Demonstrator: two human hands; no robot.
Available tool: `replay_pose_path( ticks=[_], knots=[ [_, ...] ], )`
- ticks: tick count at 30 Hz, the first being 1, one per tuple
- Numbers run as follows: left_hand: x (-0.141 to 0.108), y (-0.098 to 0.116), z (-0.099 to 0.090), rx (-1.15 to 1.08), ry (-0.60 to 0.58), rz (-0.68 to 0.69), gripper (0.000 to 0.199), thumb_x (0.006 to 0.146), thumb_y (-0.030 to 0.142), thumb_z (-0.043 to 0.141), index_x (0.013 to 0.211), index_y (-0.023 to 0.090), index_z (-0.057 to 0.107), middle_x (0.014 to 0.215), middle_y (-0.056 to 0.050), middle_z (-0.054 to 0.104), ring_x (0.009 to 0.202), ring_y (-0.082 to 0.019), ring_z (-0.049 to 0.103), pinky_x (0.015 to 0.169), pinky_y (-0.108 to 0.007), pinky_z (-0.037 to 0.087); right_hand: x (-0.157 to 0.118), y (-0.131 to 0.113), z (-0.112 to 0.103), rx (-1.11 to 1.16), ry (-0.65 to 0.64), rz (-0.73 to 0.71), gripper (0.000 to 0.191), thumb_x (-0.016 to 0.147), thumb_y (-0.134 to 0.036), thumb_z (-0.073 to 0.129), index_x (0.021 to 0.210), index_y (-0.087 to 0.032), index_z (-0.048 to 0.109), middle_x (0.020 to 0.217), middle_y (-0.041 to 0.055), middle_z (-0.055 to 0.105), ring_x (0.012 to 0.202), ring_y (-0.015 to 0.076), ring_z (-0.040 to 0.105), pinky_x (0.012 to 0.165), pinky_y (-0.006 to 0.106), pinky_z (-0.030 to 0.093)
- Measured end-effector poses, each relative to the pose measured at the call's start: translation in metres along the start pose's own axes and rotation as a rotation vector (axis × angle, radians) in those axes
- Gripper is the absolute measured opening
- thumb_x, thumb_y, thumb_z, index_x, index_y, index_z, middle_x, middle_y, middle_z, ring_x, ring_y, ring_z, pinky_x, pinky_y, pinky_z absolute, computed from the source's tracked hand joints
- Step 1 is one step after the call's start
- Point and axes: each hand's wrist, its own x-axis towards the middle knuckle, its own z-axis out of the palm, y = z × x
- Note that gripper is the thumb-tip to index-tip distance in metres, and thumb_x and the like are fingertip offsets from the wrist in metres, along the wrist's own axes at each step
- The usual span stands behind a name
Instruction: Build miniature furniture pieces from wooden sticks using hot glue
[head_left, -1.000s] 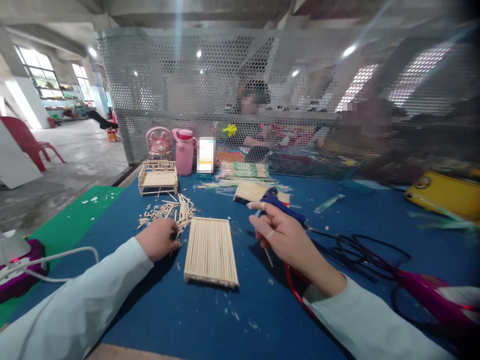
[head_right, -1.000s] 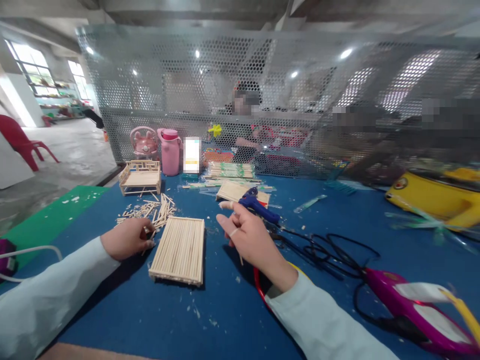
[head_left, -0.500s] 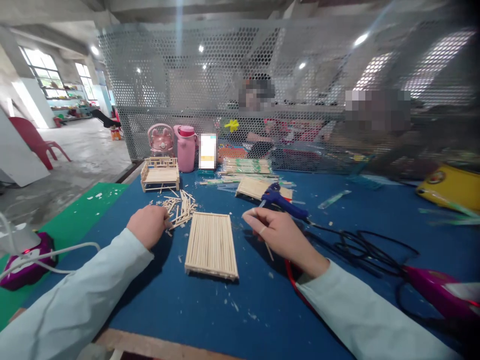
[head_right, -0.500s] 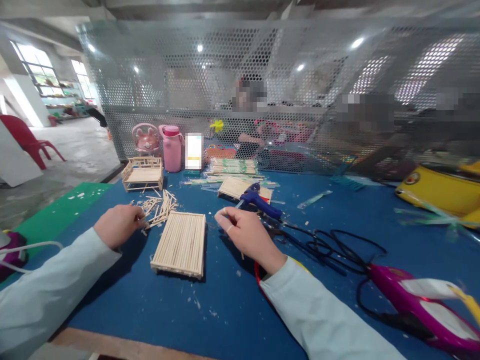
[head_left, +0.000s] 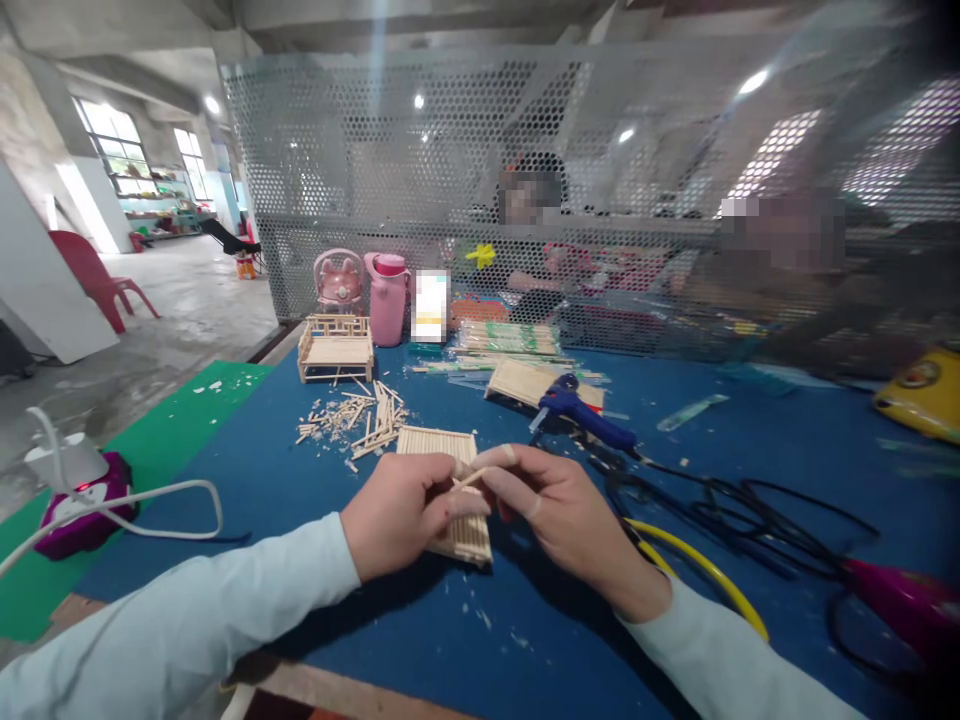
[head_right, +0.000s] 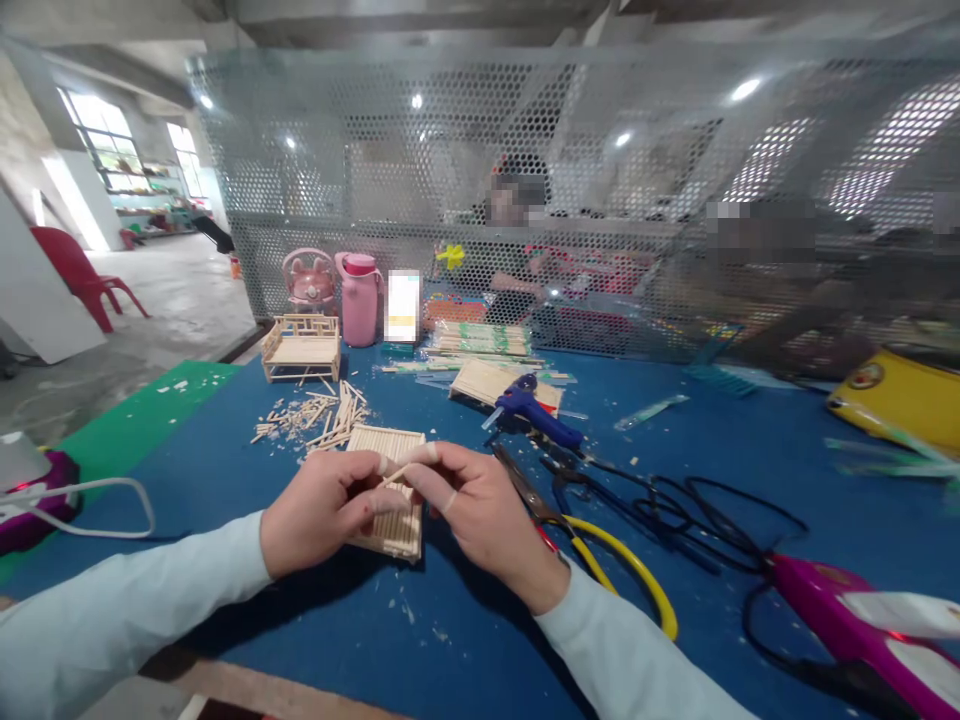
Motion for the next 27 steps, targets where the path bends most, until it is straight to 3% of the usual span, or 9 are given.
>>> replay_pose_path(
  ticks=[2, 3, 5, 6, 9, 11, 17, 22, 27],
  knots=[
    [0.012, -0.007, -0.014, 0.048, -0.016, -0.064, 0.032, 0.078, 0.044, 0.056, 0.092, 0.017, 0.066, 0.062, 0.001, 0.063, 0.053, -0.009, 0.052, 0.052, -0.019, 0.041, 0.002, 0.004, -0.007, 0.047, 0.112, 0.018, 0.021, 0.08, -0.037, 0.054, 0.071, -0.019, 0.06, 0.064, -0.0009, 0.059, 0.056, 0.0094, 0.051, 0.054, 0.021, 0.043],
    [0.021, -0.015, -0.025, 0.132, 0.008, -0.122, 0.034, 0.083, 0.045, 0.048, 0.096, 0.018, 0.065, 0.069, -0.001, 0.066, 0.058, -0.01, 0.056, 0.056, -0.019, 0.043, 0.003, 0.007, -0.011, 0.081, 0.187, 0.03, 0.022, 0.081, -0.038, 0.053, 0.072, -0.019, 0.058, 0.068, -0.0002, 0.06, 0.059, 0.0101, 0.053, 0.055, 0.021, 0.045],
    [0.04, -0.038, -0.048, 0.51, 0.136, -0.356, 0.037, 0.089, 0.043, 0.037, 0.095, 0.021, 0.066, 0.081, -0.003, 0.069, 0.071, -0.012, 0.061, 0.067, -0.021, 0.045, 0.005, 0.013, -0.019, 0.133, 0.313, 0.059, 0.023, 0.08, -0.041, 0.053, 0.072, -0.02, 0.057, 0.072, 0.0009, 0.06, 0.063, 0.0113, 0.055, 0.054, 0.021, 0.046],
    [0.048, -0.052, -0.06, 0.591, 0.163, -0.439, 0.034, 0.088, 0.039, 0.04, 0.095, 0.018, 0.066, 0.087, -0.008, 0.07, 0.08, -0.016, 0.063, 0.073, -0.025, 0.046, 0.006, 0.016, -0.022, 0.144, 0.346, 0.08, 0.023, 0.078, -0.041, 0.055, 0.071, -0.02, 0.057, 0.071, 0.0013, 0.06, 0.063, 0.0117, 0.055, 0.053, 0.021, 0.046],
    [0.065, -0.093, -0.084, 0.726, 0.199, -0.639, 0.029, 0.081, 0.029, 0.05, 0.089, 0.007, 0.068, 0.095, -0.023, 0.067, 0.092, -0.029, 0.062, 0.078, -0.035, 0.046, 0.007, 0.022, -0.027, 0.118, 0.354, 0.157, 0.023, 0.075, -0.041, 0.057, 0.068, -0.019, 0.055, 0.066, 0.0018, 0.058, 0.06, 0.0126, 0.055, 0.05, 0.022, 0.045],
    [0.071, -0.114, -0.09, 0.793, 0.232, -0.723, 0.035, 0.081, 0.032, 0.049, 0.093, 0.005, 0.066, 0.101, -0.027, 0.065, 0.097, -0.033, 0.061, 0.078, -0.038, 0.046, 0.006, 0.022, -0.026, 0.082, 0.327, 0.176, 0.024, 0.075, -0.041, 0.057, 0.067, -0.019, 0.054, 0.064, 0.0021, 0.057, 0.059, 0.0129, 0.055, 0.049, 0.022, 0.045],
    [0.08, -0.128, -0.086, 0.877, 0.243, -0.774, 0.048, 0.079, 0.045, 0.048, 0.101, 0.005, 0.064, 0.105, -0.026, 0.063, 0.099, -0.033, 0.061, 0.076, -0.037, 0.048, 0.004, 0.022, -0.022, 0.023, 0.239, 0.152, 0.021, 0.077, -0.037, 0.053, 0.065, -0.019, 0.055, 0.061, 0.0011, 0.058, 0.057, 0.0119, 0.053, 0.051, 0.022, 0.044],
    [0.083, -0.126, -0.082, 0.866, 0.195, -0.764, 0.042, 0.076, 0.038, 0.053, 0.101, 0.006, 0.065, 0.107, -0.025, 0.063, 0.098, -0.032, 0.061, 0.076, -0.035, 0.049, 0.006, 0.024, -0.023, 0.076, 0.229, 0.231, 0.022, 0.074, -0.039, 0.055, 0.065, -0.019, 0.056, 0.07, 0.0041, 0.064, 0.063, 0.0139, 0.059, 0.058, 0.025, 0.048],
    [0.079, -0.121, -0.081, 0.831, 0.14, -0.727, 0.033, 0.077, 0.026, 0.051, 0.095, 0.006, 0.068, 0.103, -0.025, 0.065, 0.095, -0.031, 0.063, 0.075, -0.034, 0.048, 0.006, 0.025, -0.024, 0.05, 0.222, 0.236, 0.022, 0.073, -0.04, 0.056, 0.065, -0.019, 0.057, 0.067, 0.0036, 0.065, 0.063, 0.0148, 0.06, 0.06, 0.026, 0.049]
  ],
)
